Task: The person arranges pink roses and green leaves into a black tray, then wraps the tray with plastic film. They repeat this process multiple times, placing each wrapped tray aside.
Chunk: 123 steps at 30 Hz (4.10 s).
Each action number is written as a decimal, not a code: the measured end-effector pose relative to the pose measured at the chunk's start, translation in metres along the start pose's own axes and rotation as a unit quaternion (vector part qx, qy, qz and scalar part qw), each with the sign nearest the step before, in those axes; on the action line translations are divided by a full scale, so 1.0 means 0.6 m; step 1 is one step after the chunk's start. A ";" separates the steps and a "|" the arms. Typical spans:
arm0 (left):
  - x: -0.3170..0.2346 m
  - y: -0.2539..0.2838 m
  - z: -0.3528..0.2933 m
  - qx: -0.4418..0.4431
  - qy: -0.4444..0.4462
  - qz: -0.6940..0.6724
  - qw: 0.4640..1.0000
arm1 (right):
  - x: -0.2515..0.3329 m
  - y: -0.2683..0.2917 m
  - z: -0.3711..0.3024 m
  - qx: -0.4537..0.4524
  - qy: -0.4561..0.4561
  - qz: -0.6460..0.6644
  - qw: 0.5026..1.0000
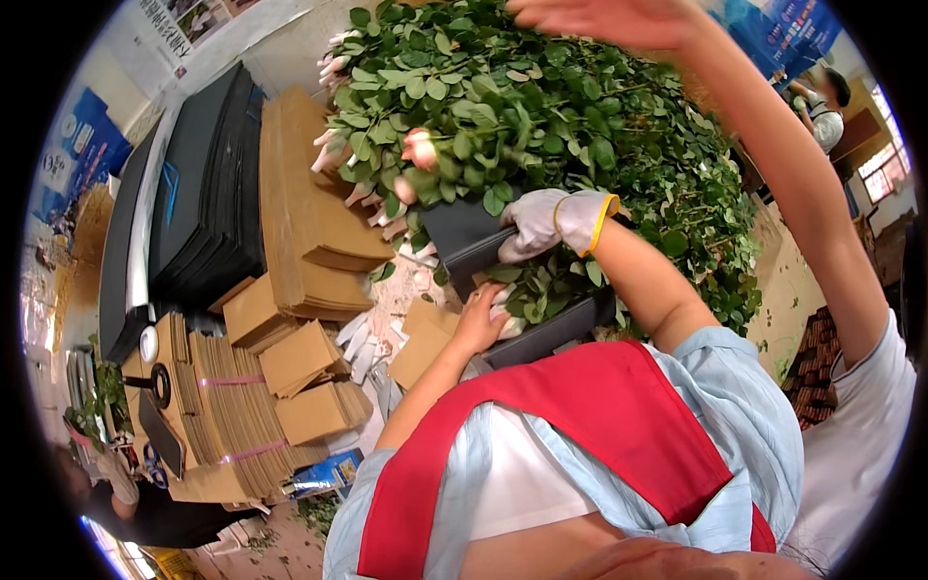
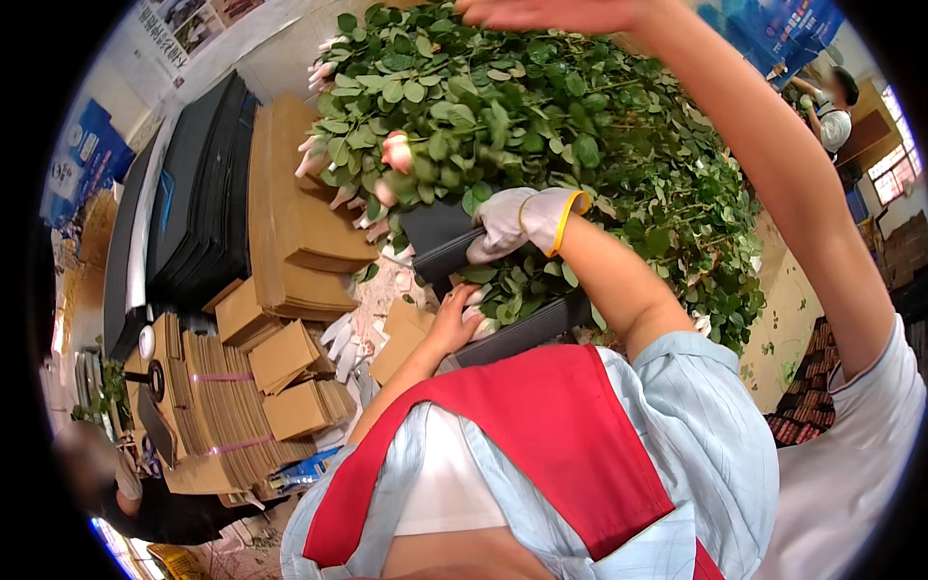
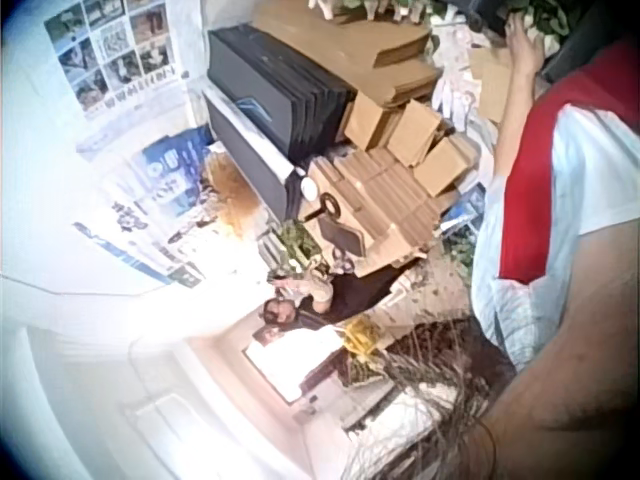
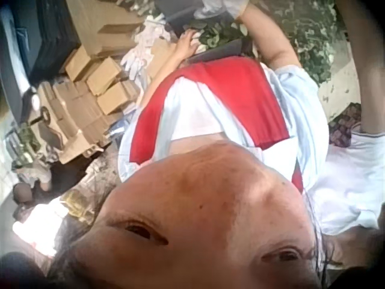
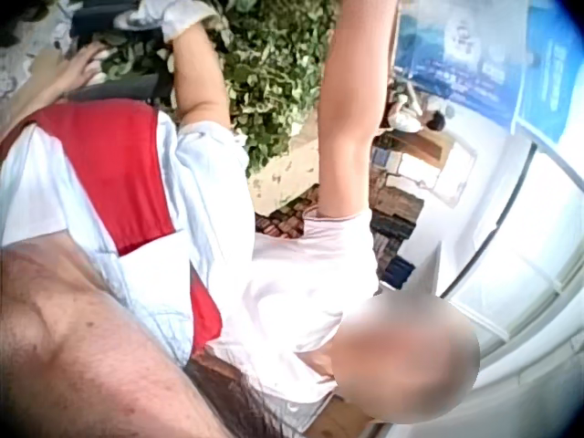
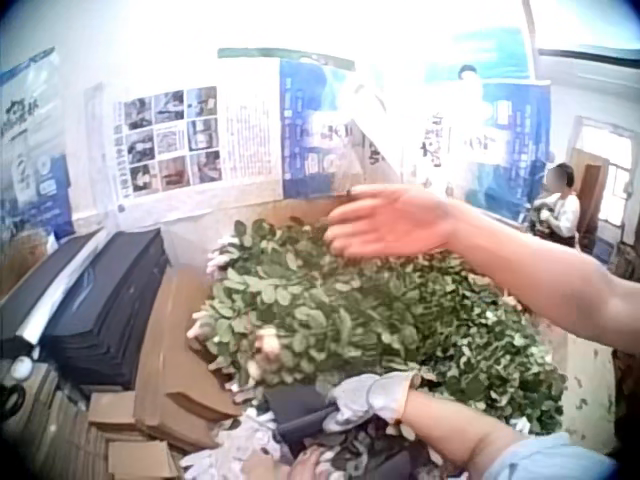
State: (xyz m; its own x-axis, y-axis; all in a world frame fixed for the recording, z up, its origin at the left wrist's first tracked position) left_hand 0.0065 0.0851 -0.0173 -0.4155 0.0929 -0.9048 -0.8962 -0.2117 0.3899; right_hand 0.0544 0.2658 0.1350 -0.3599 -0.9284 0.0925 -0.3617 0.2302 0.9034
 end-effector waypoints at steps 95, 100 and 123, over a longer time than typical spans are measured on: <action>-0.004 -0.003 -0.012 0.007 0.107 0.096 0.990 | -0.181 0.323 0.300 -0.388 -0.078 -0.184 0.900; -0.009 0.002 -0.019 -0.010 0.111 0.087 0.990 | -0.243 0.449 0.195 -0.578 -0.072 -0.288 0.760; 0.003 -0.009 -0.019 -0.006 0.065 0.123 0.990 | -0.209 0.421 0.260 -0.429 -0.027 -0.211 0.878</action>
State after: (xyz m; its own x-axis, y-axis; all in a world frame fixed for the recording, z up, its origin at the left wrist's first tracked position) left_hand 0.0123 0.0753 -0.0228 -0.5968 -0.0880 -0.7975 -0.7681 -0.2247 0.5996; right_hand -0.1262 0.4858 0.2860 -0.3991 -0.8571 -0.3259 0.3000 -0.4579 0.8369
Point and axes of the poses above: each hand's wrist, its own z-axis towards the middle knuckle, its own y-axis out of the back of the hand, x = y × z, the point moved 5 cm from there along z, towards the middle knuckle, and after that the axes turned 7 degrees about -z, right-handed, at the moved point
